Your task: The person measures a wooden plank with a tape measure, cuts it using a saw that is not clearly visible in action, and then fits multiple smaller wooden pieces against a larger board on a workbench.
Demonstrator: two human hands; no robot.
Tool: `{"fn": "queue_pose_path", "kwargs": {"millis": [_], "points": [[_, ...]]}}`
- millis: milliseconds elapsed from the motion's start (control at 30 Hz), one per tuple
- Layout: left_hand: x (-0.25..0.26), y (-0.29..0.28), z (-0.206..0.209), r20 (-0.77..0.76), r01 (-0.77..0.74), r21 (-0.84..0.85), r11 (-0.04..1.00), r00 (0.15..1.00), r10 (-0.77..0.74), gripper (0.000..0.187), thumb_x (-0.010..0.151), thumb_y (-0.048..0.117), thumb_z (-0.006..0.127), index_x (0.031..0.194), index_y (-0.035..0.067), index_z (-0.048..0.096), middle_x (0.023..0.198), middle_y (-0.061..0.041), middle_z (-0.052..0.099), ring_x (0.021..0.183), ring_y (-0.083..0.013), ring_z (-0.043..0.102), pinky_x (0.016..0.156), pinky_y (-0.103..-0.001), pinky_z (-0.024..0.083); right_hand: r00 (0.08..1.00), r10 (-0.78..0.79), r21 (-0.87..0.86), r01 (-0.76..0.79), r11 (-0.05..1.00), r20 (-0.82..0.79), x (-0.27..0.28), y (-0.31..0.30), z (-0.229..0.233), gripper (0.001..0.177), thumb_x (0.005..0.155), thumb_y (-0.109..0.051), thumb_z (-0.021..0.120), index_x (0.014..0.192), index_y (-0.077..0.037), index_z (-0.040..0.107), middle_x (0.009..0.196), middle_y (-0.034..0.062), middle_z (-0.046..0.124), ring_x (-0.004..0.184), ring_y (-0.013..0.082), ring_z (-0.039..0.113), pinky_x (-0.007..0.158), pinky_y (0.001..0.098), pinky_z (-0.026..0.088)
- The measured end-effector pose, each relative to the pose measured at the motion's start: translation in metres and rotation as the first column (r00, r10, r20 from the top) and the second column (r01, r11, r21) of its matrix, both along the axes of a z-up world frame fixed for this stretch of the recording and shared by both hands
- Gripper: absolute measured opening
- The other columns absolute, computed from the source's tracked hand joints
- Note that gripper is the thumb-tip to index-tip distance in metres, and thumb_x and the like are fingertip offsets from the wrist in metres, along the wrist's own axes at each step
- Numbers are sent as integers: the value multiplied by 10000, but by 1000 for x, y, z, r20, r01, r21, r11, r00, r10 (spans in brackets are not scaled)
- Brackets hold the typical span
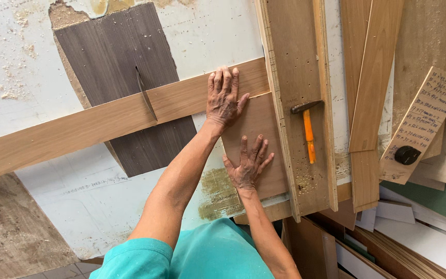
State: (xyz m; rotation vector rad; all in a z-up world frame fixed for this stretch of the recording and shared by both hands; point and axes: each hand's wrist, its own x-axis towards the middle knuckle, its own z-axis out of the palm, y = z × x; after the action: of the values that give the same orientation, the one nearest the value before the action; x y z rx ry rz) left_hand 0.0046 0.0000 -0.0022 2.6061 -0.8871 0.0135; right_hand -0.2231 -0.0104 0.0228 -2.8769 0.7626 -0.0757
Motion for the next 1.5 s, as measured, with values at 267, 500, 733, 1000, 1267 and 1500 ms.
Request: {"fn": "queue_pose_path", "kwargs": {"millis": [267, 500, 733, 1000, 1267, 1500], "points": [[7, -1, 2, -2, 2, -2, 1000, 1000, -2, 775, 952, 565, 607, 1484, 13, 494, 1468, -264, 456, 1422, -438, 385, 1224, -557, 228, 1000, -4, -2, 4, 1000, -17, 7, 0, 2, 949, 868, -795, 500, 1639, -290, 272, 1688, 225, 216, 1551, 463, 159, 1144, 723, 78], [12, -1, 2, 18, -3, 3, 1000, 1000, 3, 784, 947, 578, 613, 1481, 16, 496, 1465, -262, 459, 1421, -434, 386, 1221, -554, 234, 1000, -3, 1, 3, 1000, -3, 14, 0, 4, 945, 869, -786, 523, 1634, -285, 285, 1686, 227, 217, 1549, 466, 160, 1141, 725, 81], [34, -5, -2, 38, -11, 22, 1000, 999, 10, 796, 931, 573, 635, 1489, 26, 490, 1467, -255, 457, 1419, -432, 388, 1221, -551, 234, 1000, -13, -12, 14, 1000, 28, 35, -3, 0, 931, 861, -787, 536, 1618, -285, 329, 1674, 232, 253, 1544, 466, 191, 1140, 723, 90], [93, -13, -14, 72, -17, 20, 1000, 997, 15, 767, 959, 570, 595, 1474, 10, 499, 1427, -262, 475, 1386, -446, 397, 1206, -560, 247, 998, -8, 4, 8, 1000, 69, 90, -10, -8, 948, 840, -776, 575, 1621, -297, 328, 1683, 224, 231, 1551, 458, 177, 1145, 729, 75], [170, -19, -32, 88, 20, 110, 994, 996, -30, 769, 1049, 566, 539, 1551, 7, 377, 1511, -291, 412, 1418, -468, 364, 1205, -583, 265, 999, -45, 12, 45, 999, 2, 160, -15, -7, 942, 897, -798, 499, 1650, -332, 179, 1727, 179, 156, 1602, 412, 145, 1217, 740, 91], [200, -23, -18, 14, 24, 128, 992, 1000, -26, 761, 1002, 500, 645, 1535, 0, 434, 1547, -368, 341, 1448, -503, 313, 1221, -549, 228, 998, -48, 56, 50, 997, -41, 184, -19, -6, 945, 895, -803, 476, 1653, -316, 190, 1732, 175, 124, 1610, 385, 88, 1219, 728, 66]]}}
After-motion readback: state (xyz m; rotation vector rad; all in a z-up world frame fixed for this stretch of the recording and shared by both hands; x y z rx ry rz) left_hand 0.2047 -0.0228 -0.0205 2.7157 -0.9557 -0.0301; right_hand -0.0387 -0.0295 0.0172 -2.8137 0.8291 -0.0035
